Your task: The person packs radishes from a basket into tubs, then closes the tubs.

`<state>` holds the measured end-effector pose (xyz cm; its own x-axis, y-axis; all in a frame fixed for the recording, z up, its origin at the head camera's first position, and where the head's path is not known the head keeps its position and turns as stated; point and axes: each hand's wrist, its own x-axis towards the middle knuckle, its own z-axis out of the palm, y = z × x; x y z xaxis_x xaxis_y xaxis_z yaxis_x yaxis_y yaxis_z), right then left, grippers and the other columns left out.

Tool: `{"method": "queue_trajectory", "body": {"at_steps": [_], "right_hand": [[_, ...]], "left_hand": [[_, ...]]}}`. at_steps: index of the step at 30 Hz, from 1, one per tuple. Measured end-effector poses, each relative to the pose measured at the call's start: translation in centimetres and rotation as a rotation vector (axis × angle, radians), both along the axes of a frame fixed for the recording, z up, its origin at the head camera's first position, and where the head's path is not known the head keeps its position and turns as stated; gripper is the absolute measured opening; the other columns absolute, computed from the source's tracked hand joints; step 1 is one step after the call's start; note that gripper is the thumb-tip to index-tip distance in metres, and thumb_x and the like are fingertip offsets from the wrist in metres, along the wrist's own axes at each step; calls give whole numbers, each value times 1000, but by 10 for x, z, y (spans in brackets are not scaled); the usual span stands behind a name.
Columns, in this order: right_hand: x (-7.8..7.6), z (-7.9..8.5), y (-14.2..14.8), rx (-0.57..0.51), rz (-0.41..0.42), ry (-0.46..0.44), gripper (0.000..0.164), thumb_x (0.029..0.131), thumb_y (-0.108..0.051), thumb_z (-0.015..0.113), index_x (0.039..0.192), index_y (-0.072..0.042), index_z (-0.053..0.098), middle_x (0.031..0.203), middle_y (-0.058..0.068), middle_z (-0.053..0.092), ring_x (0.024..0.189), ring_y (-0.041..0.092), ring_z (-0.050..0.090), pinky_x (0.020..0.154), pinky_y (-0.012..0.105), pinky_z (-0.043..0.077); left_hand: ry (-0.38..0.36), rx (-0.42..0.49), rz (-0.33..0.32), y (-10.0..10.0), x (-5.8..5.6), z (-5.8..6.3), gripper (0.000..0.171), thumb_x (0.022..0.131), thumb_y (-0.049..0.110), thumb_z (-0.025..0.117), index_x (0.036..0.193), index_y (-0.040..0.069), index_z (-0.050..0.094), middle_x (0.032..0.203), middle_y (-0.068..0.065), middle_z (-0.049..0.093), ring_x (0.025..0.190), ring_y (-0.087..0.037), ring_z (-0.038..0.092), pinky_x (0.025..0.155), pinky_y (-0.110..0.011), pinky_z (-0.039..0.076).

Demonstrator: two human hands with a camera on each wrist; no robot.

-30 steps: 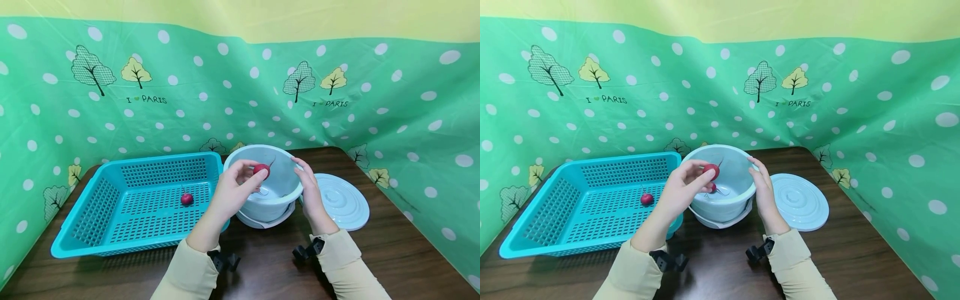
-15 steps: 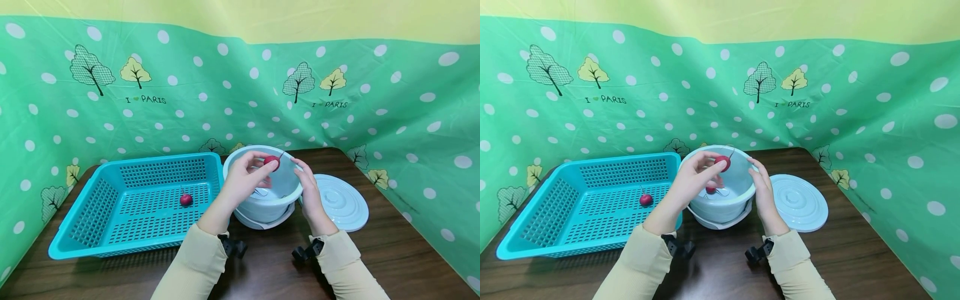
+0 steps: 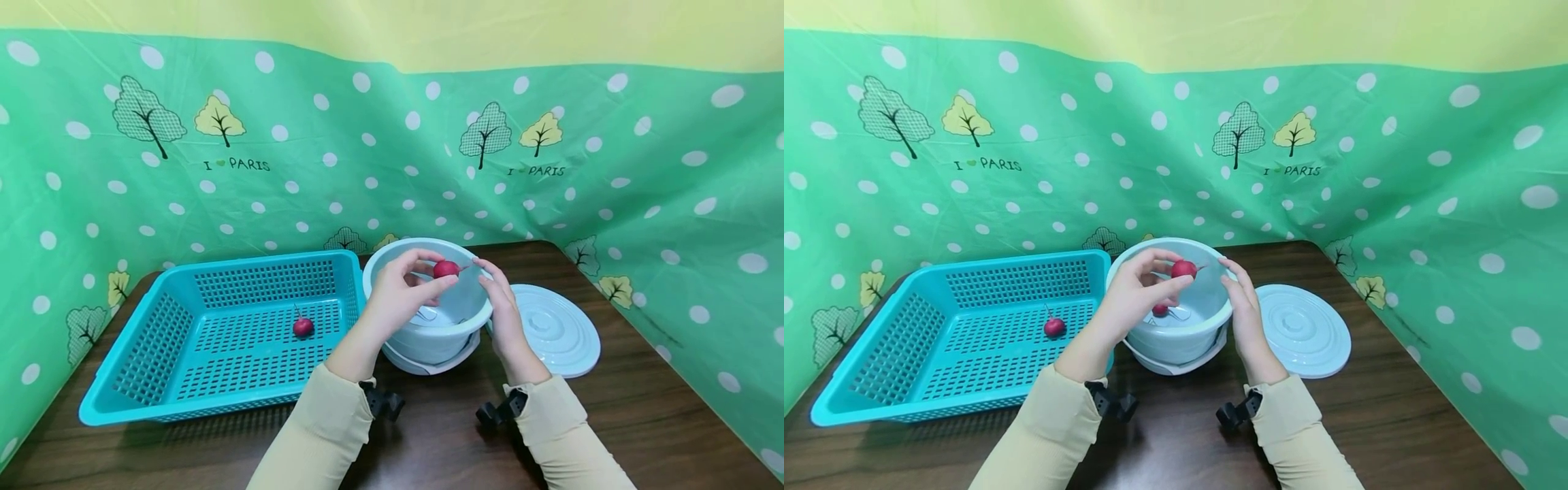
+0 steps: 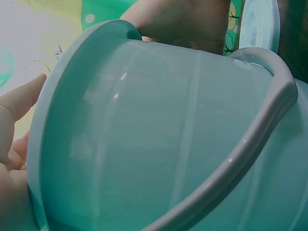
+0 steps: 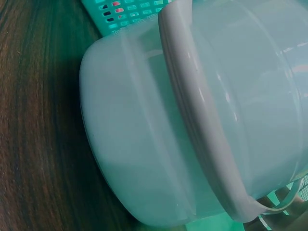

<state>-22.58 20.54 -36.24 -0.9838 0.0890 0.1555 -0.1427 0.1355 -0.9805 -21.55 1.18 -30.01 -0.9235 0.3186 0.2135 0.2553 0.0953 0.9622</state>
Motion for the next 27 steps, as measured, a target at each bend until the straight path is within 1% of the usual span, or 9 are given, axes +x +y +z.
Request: {"method": "queue_trajectory", "body": {"at_steps": [6, 10, 15, 19, 24, 27], "right_hand": [[1, -2, 0, -1, -1, 1, 50, 104, -36, 30, 150, -19, 36, 160, 3, 25, 144, 27, 23, 118, 59, 18], [1, -2, 0, -3, 2, 0, 49, 104, -37, 31, 150, -20, 36, 160, 2, 26, 143, 27, 23, 118, 59, 19], [1, -1, -1, -8, 8, 7, 49, 104, -37, 30, 150, -20, 37, 160, 2, 27, 143, 27, 24, 118, 59, 20], [1, 0, -1, -7, 10, 6, 49, 105, -37, 30, 150, -19, 37, 160, 2, 27, 143, 27, 24, 118, 60, 19], [1, -1, 0, -3, 10, 8, 49, 104, -37, 31, 150, -19, 37, 160, 3, 26, 143, 28, 23, 118, 60, 19], [1, -1, 0, 0, 9, 6, 49, 104, -37, 31, 150, -19, 37, 160, 3, 26, 144, 28, 22, 118, 61, 18]], "left_hand": [[-7, -48, -27, 0, -1, -2, 36, 88, 28, 76, 120, 17, 64, 109, -8, 68, 74, -17, 68, 71, -31, 59], [-30, -68, -41, -1, -4, -2, 38, 88, 28, 76, 122, 15, 64, 112, -6, 68, 75, -17, 69, 73, -30, 58], [-64, -95, -43, -1, -4, 1, 41, 88, 31, 76, 125, 14, 64, 115, -4, 68, 77, -22, 73, 75, -30, 58], [-72, -109, -19, 0, -3, 2, 42, 88, 34, 75, 124, 14, 65, 115, -4, 68, 77, -25, 74, 73, -30, 59], [-73, -131, 29, 2, 0, 4, 41, 88, 33, 76, 122, 14, 64, 114, -4, 68, 72, -20, 71, 70, -34, 60], [-81, -140, 65, 3, 2, 4, 43, 87, 32, 77, 124, 15, 62, 117, -4, 66, 71, -20, 70, 69, -37, 60]]}}
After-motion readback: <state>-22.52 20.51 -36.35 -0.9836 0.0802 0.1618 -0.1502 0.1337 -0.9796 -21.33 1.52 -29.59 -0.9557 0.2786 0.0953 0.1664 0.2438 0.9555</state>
